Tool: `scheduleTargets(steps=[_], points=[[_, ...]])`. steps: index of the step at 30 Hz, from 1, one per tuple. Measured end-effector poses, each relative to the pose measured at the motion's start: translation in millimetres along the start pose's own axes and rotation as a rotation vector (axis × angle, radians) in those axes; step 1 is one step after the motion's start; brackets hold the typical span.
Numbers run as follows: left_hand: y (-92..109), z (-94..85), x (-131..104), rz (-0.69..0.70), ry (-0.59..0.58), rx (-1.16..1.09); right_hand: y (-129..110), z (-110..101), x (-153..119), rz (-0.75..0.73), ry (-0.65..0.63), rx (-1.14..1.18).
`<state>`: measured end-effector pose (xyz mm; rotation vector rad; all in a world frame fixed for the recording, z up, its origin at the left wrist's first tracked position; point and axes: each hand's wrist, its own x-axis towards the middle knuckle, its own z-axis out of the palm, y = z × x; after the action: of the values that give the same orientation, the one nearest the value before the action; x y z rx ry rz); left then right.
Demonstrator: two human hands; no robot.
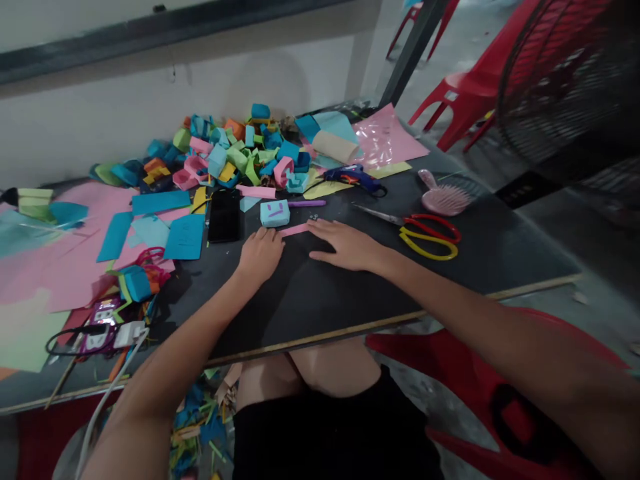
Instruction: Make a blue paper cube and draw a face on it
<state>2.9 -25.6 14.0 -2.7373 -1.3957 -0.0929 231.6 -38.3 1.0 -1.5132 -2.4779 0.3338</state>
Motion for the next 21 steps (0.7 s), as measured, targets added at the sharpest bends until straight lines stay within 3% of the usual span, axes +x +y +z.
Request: scheduleTargets(steps=[4, 6, 8, 11, 15, 21], points=[[-15.2, -8.1, 29.8, -0.039, -0.004, -0.092, -7.1, -6.4, 39.8, -0.043, 0.176, -0.013], [-27.9, -12.7, 39.4, 0.029, -0.093, -0.194, -7.5, -7.9, 57.0, -0.146, 0.144, -0.029], [-38.4, -15.3, 44.0, 0.098, -0.102, -0.234, -4.9, -7.0, 66.9, -0.245, 0.105, -0.029], [-43.7, -12.5, 42.9, 0.183, -0.012, -0.172, 0.2, -1.9, 67.5, -0.330, 0.150, -0.005], [-38.4, 2.5, 30.1, 0.304, 0.113, -0.078, 4.3, 6.3, 57.7, -0.328, 0.261, 0.088], [-39.7, 20.9, 6.2, 0.243, 0.309, -0.222, 21.7, 12.3, 54.8, -0.263, 0.147, 0.453]])
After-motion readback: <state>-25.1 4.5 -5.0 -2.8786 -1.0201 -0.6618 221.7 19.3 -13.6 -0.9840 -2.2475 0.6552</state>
